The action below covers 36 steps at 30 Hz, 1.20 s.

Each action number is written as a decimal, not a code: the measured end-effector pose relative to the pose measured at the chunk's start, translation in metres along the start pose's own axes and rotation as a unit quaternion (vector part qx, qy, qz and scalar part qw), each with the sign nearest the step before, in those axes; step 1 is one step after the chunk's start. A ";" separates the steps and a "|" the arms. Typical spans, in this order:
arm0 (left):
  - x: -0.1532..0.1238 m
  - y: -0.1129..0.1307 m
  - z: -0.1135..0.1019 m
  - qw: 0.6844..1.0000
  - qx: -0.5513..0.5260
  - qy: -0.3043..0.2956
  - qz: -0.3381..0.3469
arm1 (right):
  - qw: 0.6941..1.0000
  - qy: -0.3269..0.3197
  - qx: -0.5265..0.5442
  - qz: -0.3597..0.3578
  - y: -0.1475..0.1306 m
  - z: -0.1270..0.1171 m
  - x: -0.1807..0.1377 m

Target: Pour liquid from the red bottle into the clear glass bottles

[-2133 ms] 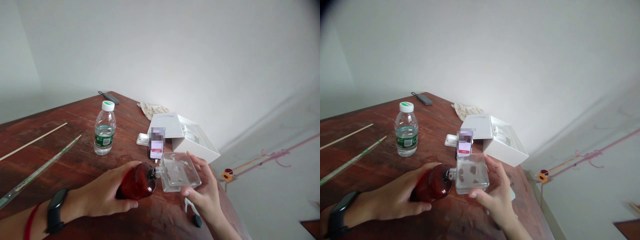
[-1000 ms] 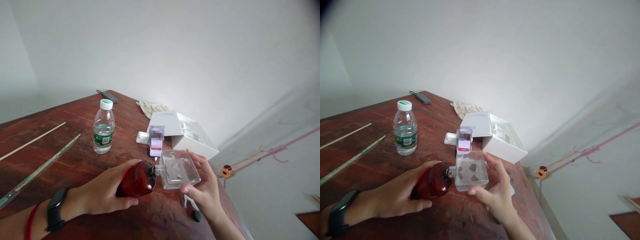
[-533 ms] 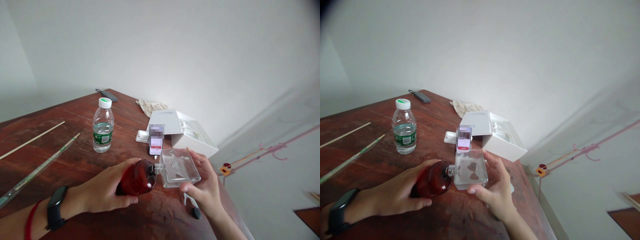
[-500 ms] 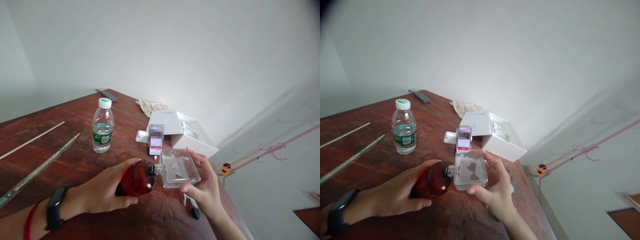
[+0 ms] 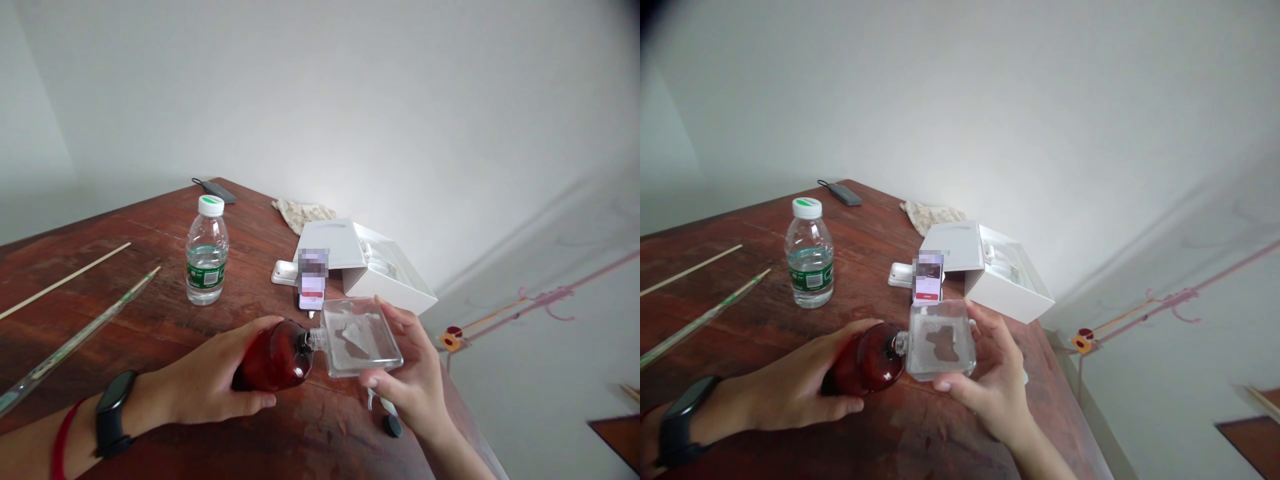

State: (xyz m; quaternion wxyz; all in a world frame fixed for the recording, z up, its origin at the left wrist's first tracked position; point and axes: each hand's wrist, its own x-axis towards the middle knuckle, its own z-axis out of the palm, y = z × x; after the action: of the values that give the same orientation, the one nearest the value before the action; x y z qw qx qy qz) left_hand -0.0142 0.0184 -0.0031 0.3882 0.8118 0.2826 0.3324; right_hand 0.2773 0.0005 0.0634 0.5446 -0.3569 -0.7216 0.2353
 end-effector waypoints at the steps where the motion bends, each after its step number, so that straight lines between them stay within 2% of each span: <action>1: 0.000 0.000 0.000 1.000 0.001 0.001 -0.002 | 1.000 -0.001 -0.006 -0.001 0.000 0.000 0.000; 36: -0.001 -0.001 0.000 1.000 -0.005 0.000 0.000 | 1.000 0.025 0.002 0.003 0.001 0.000 -0.004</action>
State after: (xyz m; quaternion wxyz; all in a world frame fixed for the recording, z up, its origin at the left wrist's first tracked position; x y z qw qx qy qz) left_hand -0.0149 0.0185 -0.0044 0.3924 0.8100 0.2803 0.3336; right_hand 0.2784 -0.0024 0.0601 0.5624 -0.3640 -0.7062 0.2292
